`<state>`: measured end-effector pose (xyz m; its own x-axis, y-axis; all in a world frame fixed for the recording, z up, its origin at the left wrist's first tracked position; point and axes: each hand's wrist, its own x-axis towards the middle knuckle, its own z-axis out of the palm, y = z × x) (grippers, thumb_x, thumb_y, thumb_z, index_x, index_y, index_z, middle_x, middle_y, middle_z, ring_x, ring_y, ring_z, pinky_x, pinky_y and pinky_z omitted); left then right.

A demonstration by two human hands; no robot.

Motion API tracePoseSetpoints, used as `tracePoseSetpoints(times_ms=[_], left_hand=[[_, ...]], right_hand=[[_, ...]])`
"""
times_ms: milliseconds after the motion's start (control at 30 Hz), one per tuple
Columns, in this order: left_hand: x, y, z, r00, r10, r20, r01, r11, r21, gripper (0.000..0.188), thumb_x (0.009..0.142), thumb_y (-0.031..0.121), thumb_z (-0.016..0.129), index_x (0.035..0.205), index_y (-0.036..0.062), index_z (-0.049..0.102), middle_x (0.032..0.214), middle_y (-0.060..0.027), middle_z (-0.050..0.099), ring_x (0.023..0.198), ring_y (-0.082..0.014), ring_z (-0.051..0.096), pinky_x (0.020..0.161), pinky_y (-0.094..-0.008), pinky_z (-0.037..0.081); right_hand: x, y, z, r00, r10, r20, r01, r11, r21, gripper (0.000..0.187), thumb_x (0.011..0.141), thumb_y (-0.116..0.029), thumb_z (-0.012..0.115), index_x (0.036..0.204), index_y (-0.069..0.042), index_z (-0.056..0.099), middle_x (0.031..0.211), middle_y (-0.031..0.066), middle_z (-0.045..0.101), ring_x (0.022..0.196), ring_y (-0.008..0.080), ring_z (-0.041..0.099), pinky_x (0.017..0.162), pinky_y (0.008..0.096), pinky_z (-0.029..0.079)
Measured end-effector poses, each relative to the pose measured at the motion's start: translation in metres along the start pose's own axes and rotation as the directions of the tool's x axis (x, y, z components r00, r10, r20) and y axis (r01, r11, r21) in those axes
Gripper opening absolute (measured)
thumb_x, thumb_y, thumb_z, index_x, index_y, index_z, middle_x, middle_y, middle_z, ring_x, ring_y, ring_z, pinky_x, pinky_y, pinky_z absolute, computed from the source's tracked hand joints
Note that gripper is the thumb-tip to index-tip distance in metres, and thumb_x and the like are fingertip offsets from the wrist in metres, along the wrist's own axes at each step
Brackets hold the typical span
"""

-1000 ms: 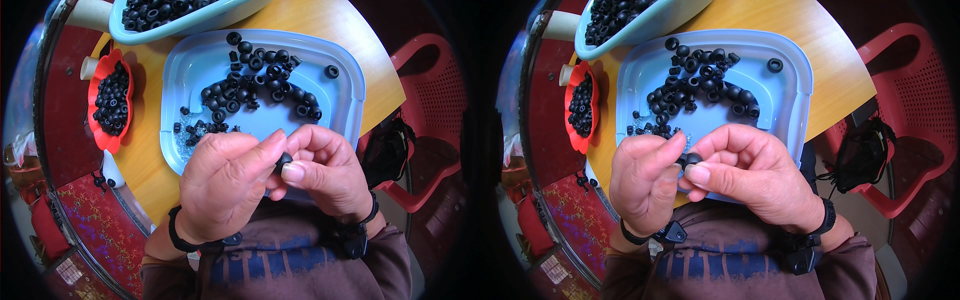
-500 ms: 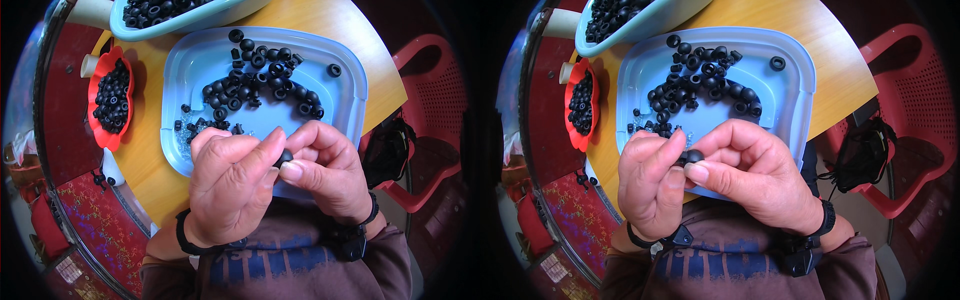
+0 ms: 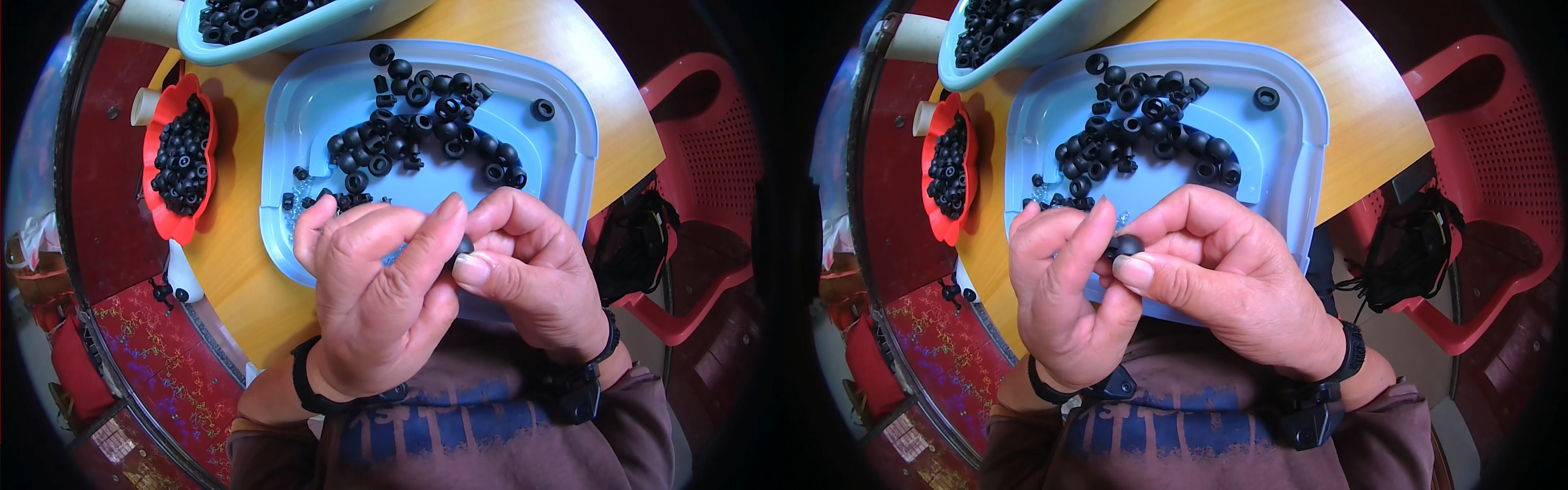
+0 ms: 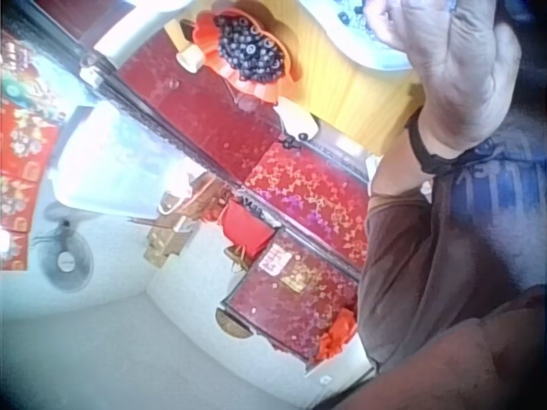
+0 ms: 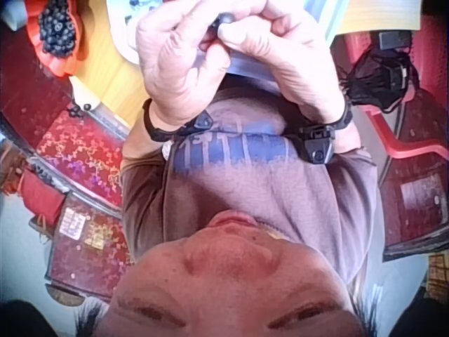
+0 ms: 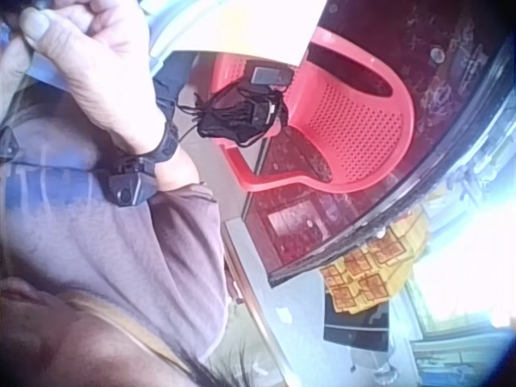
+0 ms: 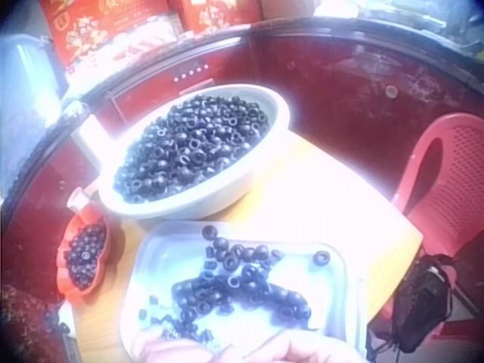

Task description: Assembling small black rubber components by manually inserting transparent plastic inserts into them.

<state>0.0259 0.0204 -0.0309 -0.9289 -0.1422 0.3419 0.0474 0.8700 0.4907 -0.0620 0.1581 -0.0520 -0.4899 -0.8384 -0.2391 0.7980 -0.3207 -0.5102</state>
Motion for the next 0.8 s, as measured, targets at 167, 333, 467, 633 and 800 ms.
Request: tracePoseSetpoints(times_ms=[167,333,467,633,800], left_hand=[[0.002,-0.009,0.009,0.990,0.052,-0.132,-0.060,0.997,-0.055,0.051,0.059,0.005,0.064,0.110,0.0098,0.062,0.103,-0.0046,0.055,0.095,-0.0217,0.053,0.097,-0.0396,0.024],[0.001,-0.012,0.012,0.985,0.088,-0.151,-0.102,0.990,-0.093,0.049,0.061,0.006,0.064,0.109,0.0098,0.062,0.109,-0.0062,0.055,0.100,-0.0236,0.053,0.099,-0.0404,0.023],[0.002,-0.010,0.003,0.992,0.114,-0.062,-0.118,0.991,-0.065,0.046,0.066,0.004,0.063,0.112,0.0054,0.059,0.116,-0.0110,0.051,0.109,-0.0293,0.048,0.098,-0.0427,0.029],[0.002,-0.010,0.001,0.990,0.142,0.009,-0.142,0.989,-0.038,0.043,0.071,0.005,0.061,0.114,0.0009,0.056,0.120,-0.0157,0.047,0.114,-0.0339,0.044,0.097,-0.0448,0.034],[0.003,-0.013,0.004,0.989,0.150,-0.011,-0.151,0.985,-0.079,0.043,0.073,0.008,0.061,0.115,0.0004,0.055,0.122,-0.0160,0.046,0.113,-0.0320,0.046,0.097,-0.0441,0.033]], right_hand=[[0.001,0.000,-0.001,1.000,-0.010,0.018,0.010,1.000,0.027,0.017,0.087,-0.003,0.056,0.102,0.002,0.049,0.091,0.0074,0.063,0.087,0.0103,0.060,0.078,0.0207,0.048],[0.001,-0.005,0.008,0.994,0.084,-0.066,-0.080,0.995,0.063,0.031,0.081,-0.001,0.061,0.110,-0.002,0.050,0.098,0.0048,0.060,0.089,0.0087,0.057,0.079,0.0223,0.045],[0.000,-0.003,0.001,0.999,0.036,0.014,-0.037,0.999,0.014,0.032,0.088,-0.002,0.054,0.118,0.004,0.047,0.099,0.0088,0.062,0.095,0.0110,0.058,0.082,0.0218,0.047],[-0.001,-0.002,-0.001,0.997,0.037,0.070,-0.039,0.999,0.033,0.029,0.088,-0.002,0.054,0.116,0.005,0.050,0.102,0.0106,0.062,0.097,0.0125,0.058,0.084,0.0223,0.047],[-0.001,-0.005,0.001,0.997,0.052,0.052,-0.052,0.999,-0.002,0.029,0.088,-0.001,0.054,0.115,0.006,0.049,0.102,0.0124,0.062,0.098,0.0145,0.059,0.085,0.0232,0.047]])
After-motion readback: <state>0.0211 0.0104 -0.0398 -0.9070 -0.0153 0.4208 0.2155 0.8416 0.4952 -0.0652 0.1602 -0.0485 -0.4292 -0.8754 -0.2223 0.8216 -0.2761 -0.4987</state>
